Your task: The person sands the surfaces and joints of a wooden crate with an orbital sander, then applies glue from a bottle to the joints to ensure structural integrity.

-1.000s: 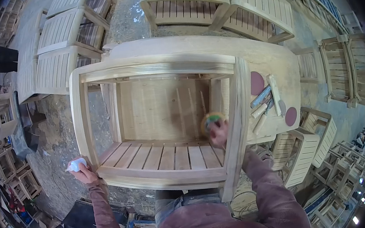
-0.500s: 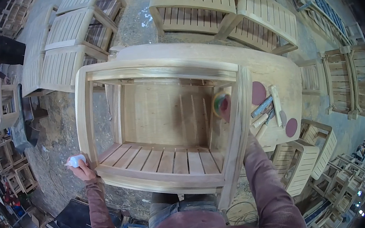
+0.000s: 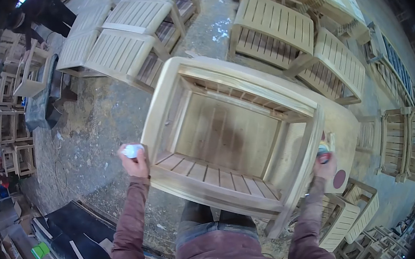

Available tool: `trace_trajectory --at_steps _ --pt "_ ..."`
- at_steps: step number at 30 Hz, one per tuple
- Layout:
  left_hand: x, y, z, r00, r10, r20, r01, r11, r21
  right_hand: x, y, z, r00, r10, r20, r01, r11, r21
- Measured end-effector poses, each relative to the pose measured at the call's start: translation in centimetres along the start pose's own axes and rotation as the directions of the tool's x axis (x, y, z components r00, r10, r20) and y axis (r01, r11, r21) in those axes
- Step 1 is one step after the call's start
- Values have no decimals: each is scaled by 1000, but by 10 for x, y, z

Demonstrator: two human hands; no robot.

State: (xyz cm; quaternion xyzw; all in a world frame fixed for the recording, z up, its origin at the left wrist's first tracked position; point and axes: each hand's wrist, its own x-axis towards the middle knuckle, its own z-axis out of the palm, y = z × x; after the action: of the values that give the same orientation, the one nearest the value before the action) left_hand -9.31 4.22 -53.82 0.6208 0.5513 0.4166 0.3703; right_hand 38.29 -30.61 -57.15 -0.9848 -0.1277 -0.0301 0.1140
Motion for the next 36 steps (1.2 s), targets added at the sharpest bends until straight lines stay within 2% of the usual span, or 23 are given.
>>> trace_trajectory --at_steps 2,3,5,7,8,10,11,12,13,15,18,20,21,22,23,24,26,27,29,30,33,35,36 --pt "4 -15 -3 999 54 4 -54 998 -22 38 0 -41 938 -197 -284 188 980 -62" --pt "4 -19 -6 995 98 10 -97 995 -31 50 -12 -65 846 -331 -418 320 942 -98" --pt "3 -6 -8 1000 27 9 -27 997 -74 41 -96 -121 845 -333 -417 382 924 36" --pt "7 -2 -9 999 -29 26 32 992 -119 23 -175 -147 673 -653 -349 698 716 7" --pt "7 -4 -10 998 -33 51 40 990 -132 5 -214 -142 692 -694 -199 721 676 149" --pt "5 -9 -14 996 -35 87 48 988 -147 -33 -283 -112 642 -761 96 690 628 360" --pt "3 -11 -16 994 -43 102 58 988 -146 -56 -313 -87 526 -845 98 763 520 384" --pt "2 -14 -18 991 -49 121 66 987 -144 -82 -338 -51 474 -860 188 772 508 381" --pt "2 -18 -20 988 -53 146 74 987 -143 -103 -353 0 388 -831 398 718 544 434" --pt "-3 -25 -21 986 -34 165 58 988 -143 -145 -385 78 194 -796 574 756 494 429" --pt "3 -30 -23 983 -5 184 29 991 -129 -200 -412 155 191 -834 518 766 457 452" --pt "2 -23 -26 978 -70 197 97 987 -132 -223 -413 203 143 -873 466 828 364 427" --pt "3 -21 -25 973 -76 216 106 986 -129 -231 -410 244 155 -865 478 821 382 424" --pt "3 -20 -25 973 -99 208 132 979 -154 -238 -407 289 271 -882 386 757 443 480" --pt "4 -18 -24 973 -122 198 158 972 -177 -233 -418 283 389 -873 294 686 488 540" --pt "5 -16 -22 978 -104 179 138 973 -185 -221 -423 275 396 -866 304 679 499 538" --pt "6 -16 -21 973 -117 198 156 969 -193 -183 -462 183 452 -725 519 493 688 532" --pt "6 -16 -23 970 -124 209 167 965 -202 -176 -467 206 454 -718 528 485 696 530" --pt "7 -10 -23 966 -156 208 198 960 -199 -173 -466 264 405 -747 526 694 627 355" --pt "7 -8 -23 965 -178 195 217 955 -202 -177 -464 273 406 -746 529 692 628 355" --pt "6 -14 -24 967 -174 188 210 959 -190 -190 -471 286 567 -517 642 133 826 548" --pt "9 -7 -22 962 -201 187 237 951 -200 -199 -468 300 577 -340 743 -280 772 571" --pt "9 -4 -21 956 -231 183 267 941 -209 -199 -462 310 581 -337 740 -281 771 572"
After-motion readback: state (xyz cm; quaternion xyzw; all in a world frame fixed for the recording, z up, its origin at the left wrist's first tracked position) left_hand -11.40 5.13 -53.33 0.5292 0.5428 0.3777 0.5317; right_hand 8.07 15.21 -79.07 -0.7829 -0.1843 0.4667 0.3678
